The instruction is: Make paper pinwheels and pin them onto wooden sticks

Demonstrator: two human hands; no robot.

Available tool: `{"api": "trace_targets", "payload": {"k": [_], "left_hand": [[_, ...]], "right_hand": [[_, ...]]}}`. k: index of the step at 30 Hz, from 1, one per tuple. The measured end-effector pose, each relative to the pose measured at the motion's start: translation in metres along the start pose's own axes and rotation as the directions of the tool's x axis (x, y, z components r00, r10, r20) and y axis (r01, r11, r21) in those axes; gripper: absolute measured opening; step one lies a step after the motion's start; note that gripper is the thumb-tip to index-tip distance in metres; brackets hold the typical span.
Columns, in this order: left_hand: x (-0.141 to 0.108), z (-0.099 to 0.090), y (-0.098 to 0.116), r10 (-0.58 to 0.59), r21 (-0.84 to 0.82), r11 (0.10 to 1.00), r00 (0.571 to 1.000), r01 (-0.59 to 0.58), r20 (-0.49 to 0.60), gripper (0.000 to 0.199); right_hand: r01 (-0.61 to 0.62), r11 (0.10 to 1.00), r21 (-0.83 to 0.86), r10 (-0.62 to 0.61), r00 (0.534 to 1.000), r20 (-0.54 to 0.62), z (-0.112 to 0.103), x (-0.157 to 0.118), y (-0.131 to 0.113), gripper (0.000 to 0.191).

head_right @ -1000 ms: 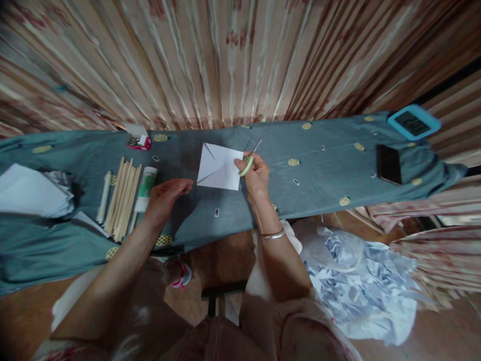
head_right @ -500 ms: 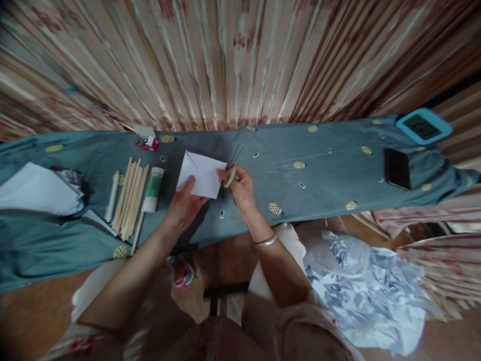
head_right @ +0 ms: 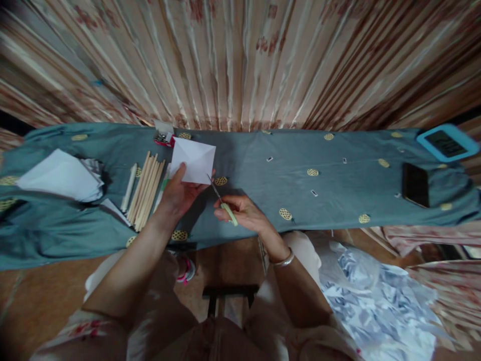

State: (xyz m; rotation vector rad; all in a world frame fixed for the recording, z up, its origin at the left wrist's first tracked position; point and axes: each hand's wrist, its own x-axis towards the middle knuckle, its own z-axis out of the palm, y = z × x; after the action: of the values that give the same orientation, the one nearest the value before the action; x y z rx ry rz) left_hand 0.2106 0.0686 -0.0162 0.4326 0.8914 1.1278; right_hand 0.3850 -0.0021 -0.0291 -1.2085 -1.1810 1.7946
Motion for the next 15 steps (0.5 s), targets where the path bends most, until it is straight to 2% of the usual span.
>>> {"api": "trace_targets", "payload": {"k": [6,15], "left_hand": [[-0.0011,0.0046,-0.0037,0.000,-0.010,1.000,1.000,-0.001,-0.022,0.035],[0.0005,0.0014,-0.0068,-0.027,0.009,1.000,0.999,0.027,-0.021,0.033]], "right_hand": [[-0.001,1.000,-0.017,0.001,1.000,-0.009,-0.0014,0.0029,0.0029,0.044],[0.009,1.000,-0.023,-0.009,1.000,0.006,-0.0026,0.0050,0.0026,0.043]]}}
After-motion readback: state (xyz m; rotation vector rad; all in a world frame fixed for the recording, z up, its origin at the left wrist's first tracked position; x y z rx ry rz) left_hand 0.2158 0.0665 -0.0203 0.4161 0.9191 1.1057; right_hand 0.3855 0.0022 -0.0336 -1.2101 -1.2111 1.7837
